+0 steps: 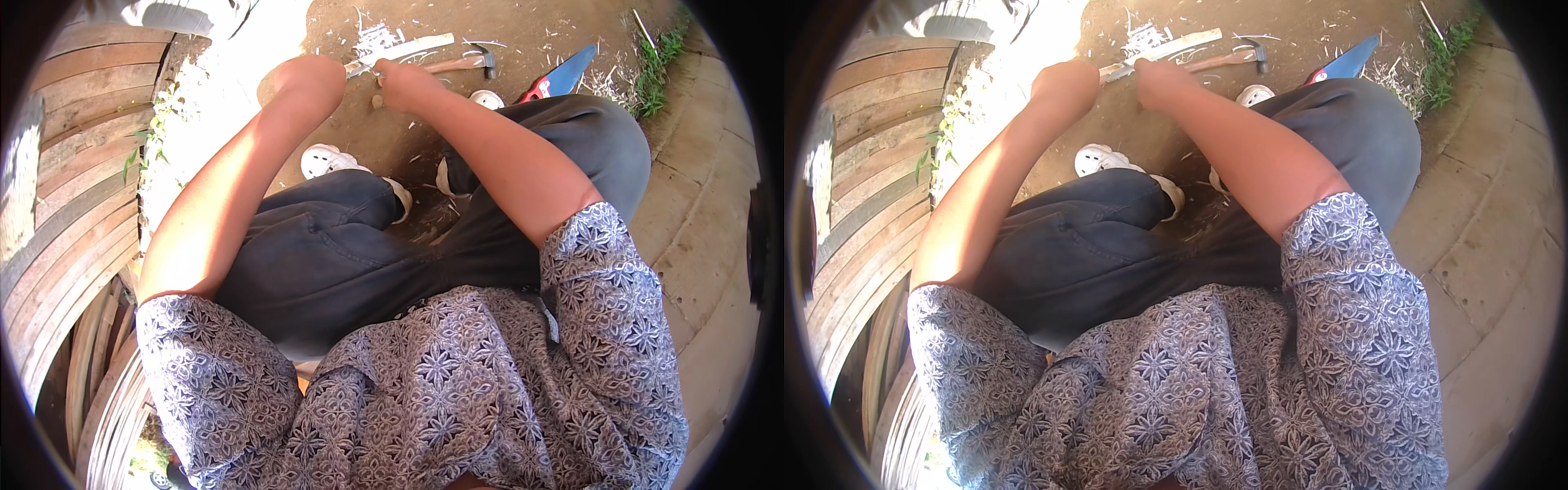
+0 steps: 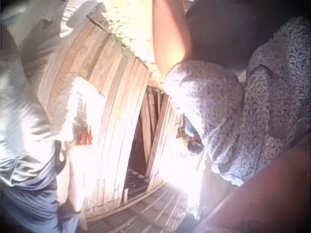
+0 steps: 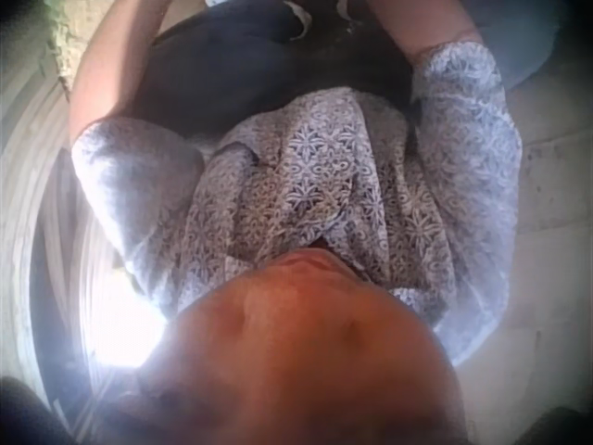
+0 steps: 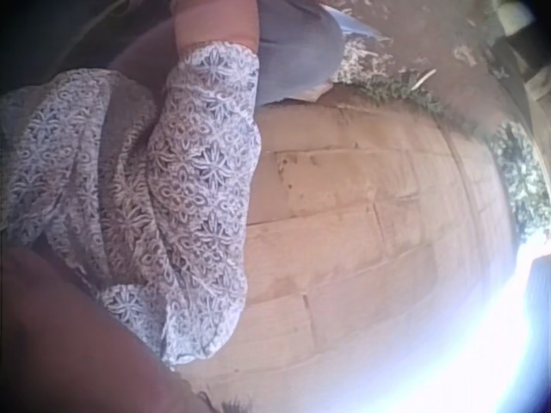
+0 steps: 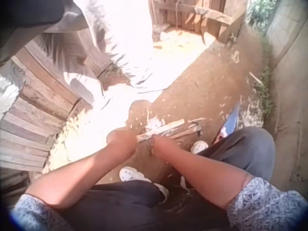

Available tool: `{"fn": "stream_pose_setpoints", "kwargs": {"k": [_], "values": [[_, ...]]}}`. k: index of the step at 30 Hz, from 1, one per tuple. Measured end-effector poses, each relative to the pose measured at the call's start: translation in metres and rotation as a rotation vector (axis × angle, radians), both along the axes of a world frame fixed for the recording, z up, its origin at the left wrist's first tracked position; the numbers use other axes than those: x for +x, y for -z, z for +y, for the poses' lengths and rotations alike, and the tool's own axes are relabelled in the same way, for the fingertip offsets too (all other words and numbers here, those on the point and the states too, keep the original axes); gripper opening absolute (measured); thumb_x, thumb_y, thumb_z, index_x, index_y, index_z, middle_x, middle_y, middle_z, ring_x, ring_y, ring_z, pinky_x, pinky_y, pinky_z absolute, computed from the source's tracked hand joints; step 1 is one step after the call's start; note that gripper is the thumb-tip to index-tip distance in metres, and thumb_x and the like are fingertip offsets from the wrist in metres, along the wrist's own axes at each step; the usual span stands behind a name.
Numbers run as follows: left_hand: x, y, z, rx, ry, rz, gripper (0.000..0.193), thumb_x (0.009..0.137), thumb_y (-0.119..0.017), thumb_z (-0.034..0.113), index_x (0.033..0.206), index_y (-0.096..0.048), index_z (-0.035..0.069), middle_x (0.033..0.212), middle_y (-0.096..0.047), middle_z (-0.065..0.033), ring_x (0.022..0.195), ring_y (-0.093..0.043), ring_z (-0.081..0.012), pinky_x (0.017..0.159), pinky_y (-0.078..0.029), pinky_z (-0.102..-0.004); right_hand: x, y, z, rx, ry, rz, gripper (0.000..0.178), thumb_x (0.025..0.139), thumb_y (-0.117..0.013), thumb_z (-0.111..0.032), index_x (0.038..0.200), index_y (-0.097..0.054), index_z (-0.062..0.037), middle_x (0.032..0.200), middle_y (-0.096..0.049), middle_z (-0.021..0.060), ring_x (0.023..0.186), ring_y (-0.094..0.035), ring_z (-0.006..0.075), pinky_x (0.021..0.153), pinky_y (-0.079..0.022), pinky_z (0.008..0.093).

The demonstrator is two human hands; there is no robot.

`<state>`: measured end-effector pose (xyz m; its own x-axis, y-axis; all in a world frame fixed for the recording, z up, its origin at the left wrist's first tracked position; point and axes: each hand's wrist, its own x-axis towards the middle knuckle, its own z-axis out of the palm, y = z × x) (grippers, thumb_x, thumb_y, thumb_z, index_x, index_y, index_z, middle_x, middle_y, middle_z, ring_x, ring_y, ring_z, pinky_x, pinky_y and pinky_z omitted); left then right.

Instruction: The person sits on the ground and uses a knife to shave thin strips from a piece of bamboo. They hold the bamboo with one hand and scrape the blade along its surface with the other, creating a pile of shavings.

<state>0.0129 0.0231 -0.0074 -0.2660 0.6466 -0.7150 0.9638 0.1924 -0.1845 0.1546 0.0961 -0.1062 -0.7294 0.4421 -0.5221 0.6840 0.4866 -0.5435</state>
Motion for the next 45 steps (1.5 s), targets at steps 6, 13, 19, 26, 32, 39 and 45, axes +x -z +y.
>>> {"fn": "stream_pose_setpoints", "kwargs": {"k": [6,13,19,26,32,39,45], "values": [[0.008,-0.01,0.003,0.023,0.024,-0.012,0.017,0.09,-0.061,0.009,0.099,-0.076,0.005,0.099,-0.074,-0.0133,0.093,-0.073,-0.029,0.075,-0.059,-0.0409,-0.01,0.019,0.009,0.031,-0.083,-0.068,0.038,0.087,-0.065,-0.013,0.123,-0.059,-0.0068,0.113,-0.07,0.0194,0.11,-0.066,0.0374,0.09,-0.054,0.047],[0.017,-0.011,0.006,0.013,-0.021,0.008,0.018,0.087,-0.061,0.004,0.098,-0.076,0.004,0.101,-0.074,-0.0134,0.093,-0.074,-0.0296,0.075,-0.06,-0.0403,0.001,0.042,0.005,-0.006,0.076,-0.103,0.038,0.088,-0.066,-0.019,0.124,-0.06,-0.0087,0.115,-0.07,0.0174,0.11,-0.066,0.037,0.091,-0.054,0.048],[0.011,-0.019,0.003,0.014,0.041,0.024,0.018,0.087,-0.061,0.003,0.099,-0.075,0.002,0.1,-0.075,-0.0138,0.092,-0.074,-0.0294,0.073,-0.06,-0.0402,0.007,0.0,0.004,-0.031,0.035,0.041,0.04,0.086,-0.066,-0.018,0.125,-0.061,-0.009,0.114,-0.07,0.0187,0.107,-0.067,0.0367,0.09,-0.054,0.0473],[0.024,-0.027,0.0,0.052,0.046,0.04,0.017,0.087,-0.062,0.001,0.098,-0.075,0.002,0.098,-0.075,-0.0152,0.089,-0.074,-0.0303,0.07,-0.061,-0.039,0.008,-0.009,0.003,0.012,-0.04,0.003,0.042,0.085,-0.066,-0.015,0.125,-0.059,-0.0065,0.11,-0.07,0.0214,0.105,-0.067,0.0379,0.087,-0.054,0.0475],[0.027,-0.013,0.0,0.093,0.094,0.022,0.014,0.087,-0.064,0.003,0.096,-0.075,0.004,0.095,-0.075,-0.0142,0.088,-0.074,-0.0293,0.07,-0.06,-0.0377,0.0,0.016,0.002,0.036,-0.047,-0.019,0.038,0.088,-0.061,-0.015,0.125,-0.059,-0.0075,0.112,-0.07,0.0212,0.107,-0.067,0.0378,0.089,-0.053,0.0473],[0.013,-0.004,-0.002,0.059,0.062,0.027,0.015,0.089,-0.063,0.007,0.097,-0.075,0.006,0.094,-0.075,-0.0112,0.089,-0.074,-0.0274,0.074,-0.06,-0.0388,0.0,0.054,0.009,-0.017,0.117,-0.023,0.039,0.091,-0.06,-0.019,0.128,-0.059,-0.0092,0.115,-0.07,0.0197,0.109,-0.066,0.0375,0.092,-0.052,0.0468],[-0.01,0.003,-0.009,0.095,-0.099,-0.006,0.022,0.096,-0.057,0.018,0.098,-0.075,0.005,0.094,-0.075,-0.011,0.089,-0.073,-0.028,0.073,-0.059,-0.0407,0.002,-0.003,-0.003,-0.073,0.055,0.015,0.045,0.087,-0.065,-0.021,0.131,-0.057,-0.0105,0.112,-0.07,0.0197,0.107,-0.067,0.0377,0.09,-0.053,0.0471]]}}
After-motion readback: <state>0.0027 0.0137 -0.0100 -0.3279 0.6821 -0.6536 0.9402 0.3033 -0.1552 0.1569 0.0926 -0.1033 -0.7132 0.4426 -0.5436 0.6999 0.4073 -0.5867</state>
